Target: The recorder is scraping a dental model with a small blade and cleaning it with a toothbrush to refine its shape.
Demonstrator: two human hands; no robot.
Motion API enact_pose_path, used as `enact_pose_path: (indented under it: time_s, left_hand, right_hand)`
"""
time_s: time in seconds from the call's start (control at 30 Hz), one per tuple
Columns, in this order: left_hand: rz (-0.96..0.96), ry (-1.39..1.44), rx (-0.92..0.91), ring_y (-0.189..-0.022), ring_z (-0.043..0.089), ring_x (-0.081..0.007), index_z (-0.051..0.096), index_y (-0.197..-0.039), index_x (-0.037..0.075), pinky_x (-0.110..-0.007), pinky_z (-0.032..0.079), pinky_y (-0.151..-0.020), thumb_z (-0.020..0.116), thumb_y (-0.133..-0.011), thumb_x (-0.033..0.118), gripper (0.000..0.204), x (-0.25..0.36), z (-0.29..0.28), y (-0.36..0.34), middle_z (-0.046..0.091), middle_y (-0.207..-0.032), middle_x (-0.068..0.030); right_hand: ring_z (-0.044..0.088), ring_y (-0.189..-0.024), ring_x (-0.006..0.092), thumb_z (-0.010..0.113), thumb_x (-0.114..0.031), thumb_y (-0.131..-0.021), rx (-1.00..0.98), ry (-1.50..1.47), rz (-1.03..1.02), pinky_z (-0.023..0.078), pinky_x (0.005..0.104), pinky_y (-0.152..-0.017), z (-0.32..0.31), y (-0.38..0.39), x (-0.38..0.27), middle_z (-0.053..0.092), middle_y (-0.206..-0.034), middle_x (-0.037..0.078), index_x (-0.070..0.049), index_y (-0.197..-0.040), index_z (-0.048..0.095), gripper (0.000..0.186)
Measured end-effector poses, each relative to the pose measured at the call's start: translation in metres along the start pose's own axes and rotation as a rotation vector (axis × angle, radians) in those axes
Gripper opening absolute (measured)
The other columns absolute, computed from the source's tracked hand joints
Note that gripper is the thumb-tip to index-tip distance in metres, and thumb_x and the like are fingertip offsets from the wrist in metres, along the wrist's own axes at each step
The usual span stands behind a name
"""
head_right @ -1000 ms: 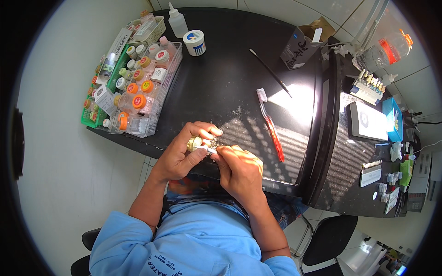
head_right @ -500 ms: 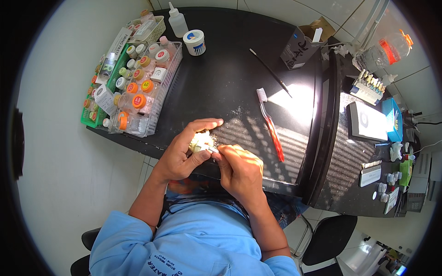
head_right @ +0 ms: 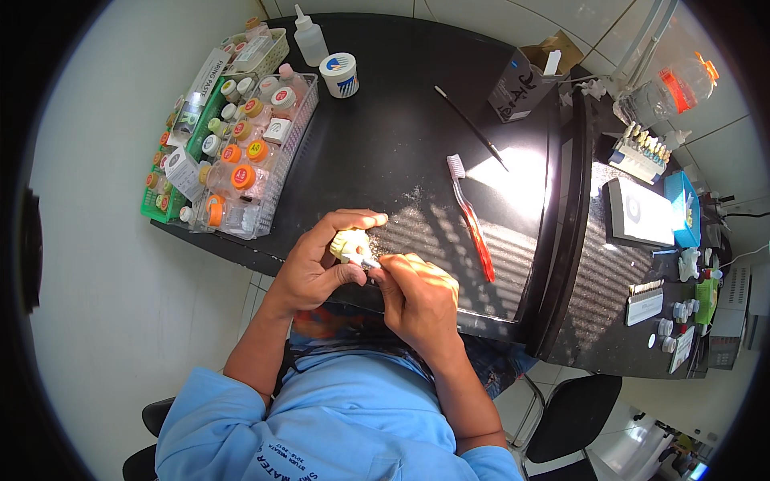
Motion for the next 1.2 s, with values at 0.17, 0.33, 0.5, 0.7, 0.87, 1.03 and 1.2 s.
enact_pose_path:
  time_s: [0.17, 0.33, 0.5, 0.7, 0.87, 1.03, 1.2]
  left_hand:
    - [-0.068, 0.042, -0.002, -0.123, 0.064, -0.0168, 0.053, -0.148, 0.003, -0.034, 0.053, -0.107, 0.088, -0.096, 0.019, 0.065, -0.007, 0.001, 0.005, 0.062, -0.142, -0.0135]
    - [-0.111, 0.01, -0.036, -0.123, 0.061, -0.0144, 0.046, -0.153, 0.003, -0.032, 0.051, -0.109, 0.081, -0.103, 0.019, 0.063, -0.003, 0.002, 0.007, 0.059, -0.138, -0.0109]
    - [-0.139, -0.04, -0.071, -0.128, 0.057, -0.0146, 0.041, -0.159, 0.002, -0.031, 0.048, -0.111, 0.073, -0.108, 0.016, 0.063, 0.0, 0.004, 0.007, 0.053, -0.145, -0.0112]
    - [-0.018, -0.152, -0.117, -0.135, 0.054, -0.0167, 0.034, -0.166, -0.001, -0.034, 0.045, -0.116, 0.065, -0.107, 0.007, 0.067, 0.011, 0.004, 0.004, 0.049, -0.155, -0.0127]
    - [-0.153, 0.003, -0.107, -0.141, 0.051, -0.0181, 0.033, -0.167, -0.003, -0.036, 0.04, -0.121, 0.062, -0.107, 0.006, 0.067, 0.006, 0.007, 0.006, 0.047, -0.158, -0.0126]
    - [-0.116, 0.012, -0.115, -0.14, 0.051, -0.0179, 0.033, -0.168, -0.002, -0.036, 0.041, -0.121, 0.062, -0.106, 0.004, 0.069, 0.007, 0.007, 0.005, 0.047, -0.157, -0.0123]
    - [-0.089, -0.017, -0.107, -0.142, 0.05, -0.0197, 0.034, -0.167, -0.002, -0.036, 0.04, -0.121, 0.062, -0.106, 0.006, 0.067, 0.007, 0.006, 0.004, 0.047, -0.158, -0.0136]
  right_hand:
    - [0.067, -0.066, 0.0307, 0.078, -0.01, -0.1, -0.004, 0.008, -0.003, 0.051, 0.0387, -0.063, 0.002, -0.001, -0.002, 0.069, -0.078, 0.013, 0.0, -0.1, 0.074, 0.011]
    - [0.067, -0.066, 0.029, 0.078, -0.012, -0.099, -0.022, 0.025, -0.022, 0.051, 0.0392, -0.064, 0.004, 0.001, 0.001, 0.068, -0.076, 0.01, -0.003, -0.1, 0.074, 0.009]
    - [0.066, -0.065, 0.0281, 0.078, -0.012, -0.099, -0.004, 0.04, -0.021, 0.049, 0.0392, -0.062, 0.003, 0.001, 0.0, 0.067, -0.074, 0.009, -0.005, -0.101, 0.074, 0.008]
    - [0.067, -0.064, 0.0311, 0.079, -0.006, -0.098, -0.014, 0.034, -0.008, 0.053, 0.0377, -0.063, 0.002, 0.0, -0.001, 0.069, -0.076, 0.015, 0.002, -0.098, 0.074, 0.009]
    - [0.066, -0.063, 0.0307, 0.079, -0.006, -0.098, -0.007, 0.031, -0.014, 0.052, 0.0376, -0.063, 0.001, 0.0, -0.002, 0.069, -0.076, 0.015, 0.002, -0.099, 0.075, 0.009]
    - [0.066, -0.063, 0.0304, 0.079, -0.006, -0.098, -0.019, 0.029, -0.012, 0.052, 0.0374, -0.063, 0.001, 0.0, -0.003, 0.069, -0.076, 0.014, 0.001, -0.099, 0.075, 0.009]
    - [0.065, -0.063, 0.0311, 0.08, -0.006, -0.098, 0.001, 0.037, -0.022, 0.052, 0.0376, -0.062, 0.001, 0.001, -0.001, 0.068, -0.076, 0.015, 0.002, -0.099, 0.075, 0.01]
Point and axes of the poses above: each hand's wrist, its own y-axis away from the middle knuckle, its own z-axis out of the palm, x = y × z, the point moved 6 cm from there along -y, towards the middle knuckle
